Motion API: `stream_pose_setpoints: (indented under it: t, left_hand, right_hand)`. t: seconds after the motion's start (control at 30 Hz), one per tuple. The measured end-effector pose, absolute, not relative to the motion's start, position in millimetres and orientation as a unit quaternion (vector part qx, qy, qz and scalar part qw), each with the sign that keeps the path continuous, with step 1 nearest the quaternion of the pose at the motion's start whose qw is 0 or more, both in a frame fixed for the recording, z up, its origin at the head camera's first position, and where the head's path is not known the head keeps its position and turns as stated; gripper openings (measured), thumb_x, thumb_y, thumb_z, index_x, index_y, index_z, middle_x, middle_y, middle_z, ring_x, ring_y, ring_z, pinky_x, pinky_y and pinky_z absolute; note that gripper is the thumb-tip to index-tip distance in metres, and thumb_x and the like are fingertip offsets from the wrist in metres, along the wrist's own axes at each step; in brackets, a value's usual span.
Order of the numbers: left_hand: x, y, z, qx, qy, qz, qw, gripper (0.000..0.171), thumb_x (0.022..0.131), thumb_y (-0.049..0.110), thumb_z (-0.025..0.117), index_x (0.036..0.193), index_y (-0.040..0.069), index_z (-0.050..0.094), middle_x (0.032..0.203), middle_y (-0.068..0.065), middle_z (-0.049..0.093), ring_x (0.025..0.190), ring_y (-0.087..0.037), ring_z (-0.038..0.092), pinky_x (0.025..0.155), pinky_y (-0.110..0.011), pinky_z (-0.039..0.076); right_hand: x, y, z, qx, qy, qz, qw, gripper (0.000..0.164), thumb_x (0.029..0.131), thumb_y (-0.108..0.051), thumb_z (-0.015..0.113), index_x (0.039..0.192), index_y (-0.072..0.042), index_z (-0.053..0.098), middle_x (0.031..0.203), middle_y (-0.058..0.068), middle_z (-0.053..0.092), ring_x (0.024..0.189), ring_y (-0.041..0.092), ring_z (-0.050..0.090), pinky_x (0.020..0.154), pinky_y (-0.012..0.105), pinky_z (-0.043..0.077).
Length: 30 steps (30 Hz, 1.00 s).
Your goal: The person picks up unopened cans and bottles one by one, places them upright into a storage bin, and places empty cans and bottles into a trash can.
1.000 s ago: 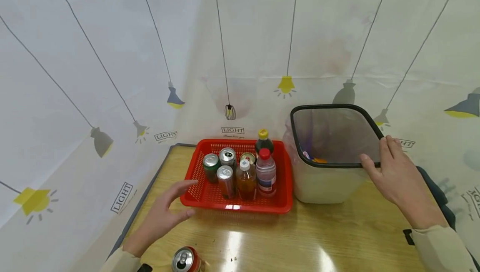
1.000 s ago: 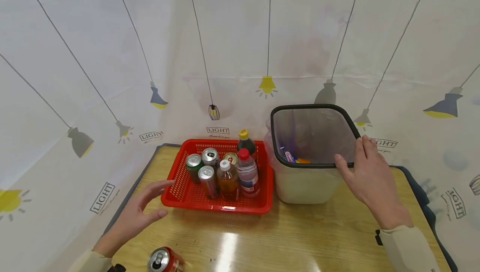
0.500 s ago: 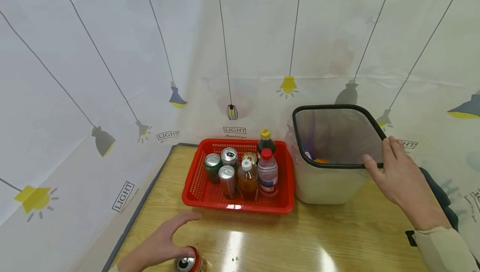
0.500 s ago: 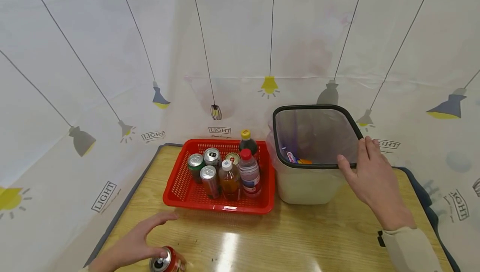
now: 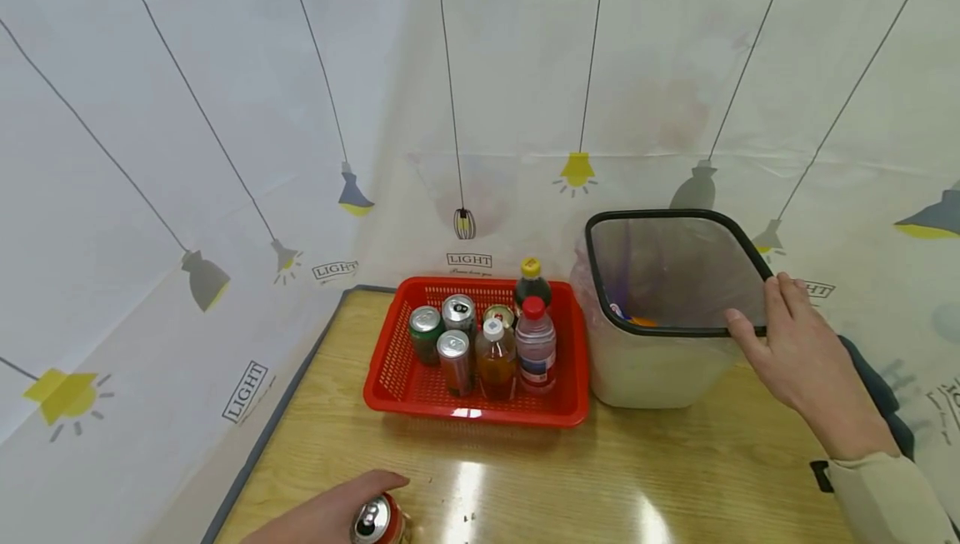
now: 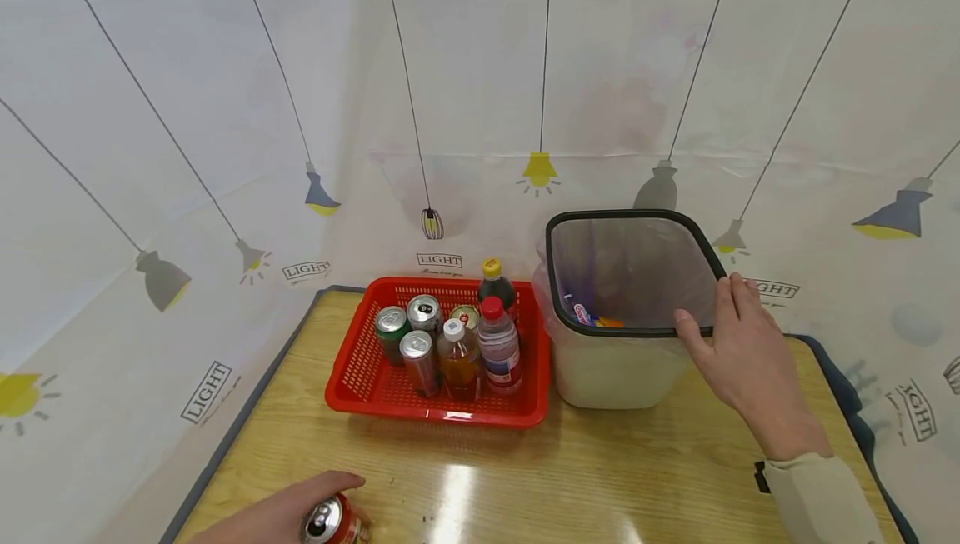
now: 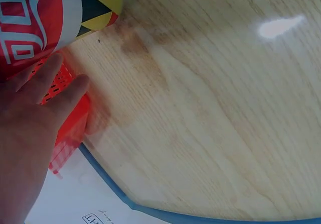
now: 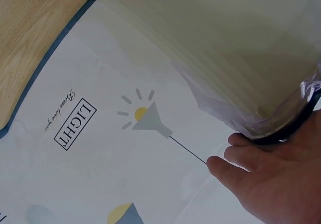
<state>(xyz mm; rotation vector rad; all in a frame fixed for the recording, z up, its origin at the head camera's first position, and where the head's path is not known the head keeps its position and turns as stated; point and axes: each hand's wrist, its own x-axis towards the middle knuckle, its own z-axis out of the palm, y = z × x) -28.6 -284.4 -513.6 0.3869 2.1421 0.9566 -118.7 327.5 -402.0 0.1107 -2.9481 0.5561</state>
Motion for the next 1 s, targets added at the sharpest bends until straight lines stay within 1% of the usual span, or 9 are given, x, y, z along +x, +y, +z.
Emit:
stream_pose_setpoints:
  t: [0.17,0.3,0.4,0.5,0.63,0.7,0.77,0.9,1.0]
  left_hand:
    - [-34,-284,-526,0.176,0.83,0.387,0.36,0.071,0.086,0.046,0.084,0.145,0.024,0.052,0.132,0.008,0.061,0.11,-0.009,0.06,0.091,-0.028,0.053]
    - [-37,-275,-534,0.157,0.842,0.397,0.329,0.06,0.085,0.042,0.086,0.134,0.023,0.058,0.119,0.011,0.064,0.103,-0.012,0.062,0.085,-0.027,0.053]
    - [-39,-265,-535,0.163,0.859,0.393,0.284,0.055,0.085,0.04,0.085,0.129,0.021,0.059,0.112,0.01,0.064,0.098,-0.011,0.062,0.082,-0.026,0.054]
    - [-42,-253,-527,0.199,0.872,0.384,0.228,0.054,0.085,0.039,0.084,0.128,0.018,0.059,0.111,0.01,0.064,0.097,-0.007,0.062,0.08,-0.025,0.055]
    - [-53,-231,-500,0.279,0.874,0.377,0.129,0.053,0.085,0.035,0.086,0.127,0.016,0.059,0.114,0.01,0.065,0.099,-0.005,0.063,0.081,-0.027,0.058]
    - [-61,-218,-482,0.31,0.867,0.378,0.098,0.052,0.085,0.033,0.086,0.127,0.016,0.06,0.116,0.01,0.065,0.101,-0.006,0.064,0.082,-0.028,0.058]
    - [-69,-204,-462,0.33,0.861,0.377,0.083,0.052,0.085,0.035,0.086,0.127,0.019,0.06,0.118,0.012,0.065,0.103,-0.006,0.063,0.084,-0.028,0.058]
    - [-89,-170,-417,0.365,0.844,0.384,0.081,0.055,0.085,0.036,0.086,0.131,0.022,0.059,0.123,0.01,0.065,0.104,-0.007,0.064,0.083,-0.026,0.059]
    - [-104,-142,-384,0.405,0.823,0.393,0.062,0.058,0.085,0.032,0.086,0.134,0.018,0.057,0.127,0.005,0.065,0.107,-0.009,0.065,0.084,-0.026,0.059]
  right_hand:
    - [-118,330,-403,0.029,-0.981,0.181,0.066,0.087,0.111,-0.052,0.033,0.156,0.018,0.008,0.162,0.042,0.003,0.15,0.057,0.002,0.111,0.076,0.018]
    - [-118,332,-403,0.024,-0.981,0.179,0.066,0.087,0.111,-0.052,0.033,0.156,0.018,0.008,0.162,0.041,0.003,0.15,0.058,0.004,0.11,0.077,0.019]
    - [-119,331,-404,0.024,-0.981,0.181,0.066,0.087,0.111,-0.052,0.033,0.157,0.017,0.008,0.163,0.04,0.002,0.151,0.057,0.002,0.11,0.077,0.018]
    - [-119,329,-403,0.025,-0.981,0.182,0.065,0.087,0.111,-0.052,0.034,0.157,0.017,0.008,0.163,0.04,0.002,0.151,0.055,0.0,0.112,0.076,0.017]
    - [-118,328,-402,0.026,-0.981,0.18,0.066,0.087,0.11,-0.052,0.034,0.157,0.017,0.007,0.163,0.04,0.002,0.152,0.055,-0.001,0.112,0.076,0.016]
    - [-118,329,-402,0.027,-0.981,0.18,0.068,0.087,0.111,-0.052,0.034,0.157,0.017,0.007,0.163,0.04,0.002,0.151,0.055,-0.002,0.112,0.076,0.016]
    - [-117,329,-402,0.03,-0.98,0.183,0.069,0.087,0.111,-0.052,0.034,0.157,0.017,0.007,0.163,0.04,0.002,0.151,0.055,-0.001,0.112,0.076,0.016]
    - [-117,328,-402,0.036,-0.979,0.186,0.073,0.087,0.111,-0.051,0.035,0.157,0.017,0.008,0.163,0.04,0.003,0.151,0.056,0.001,0.111,0.076,0.017]
    - [-117,327,-402,0.035,-0.98,0.184,0.073,0.087,0.111,-0.052,0.034,0.157,0.017,0.008,0.163,0.04,0.004,0.15,0.057,0.003,0.111,0.077,0.019]
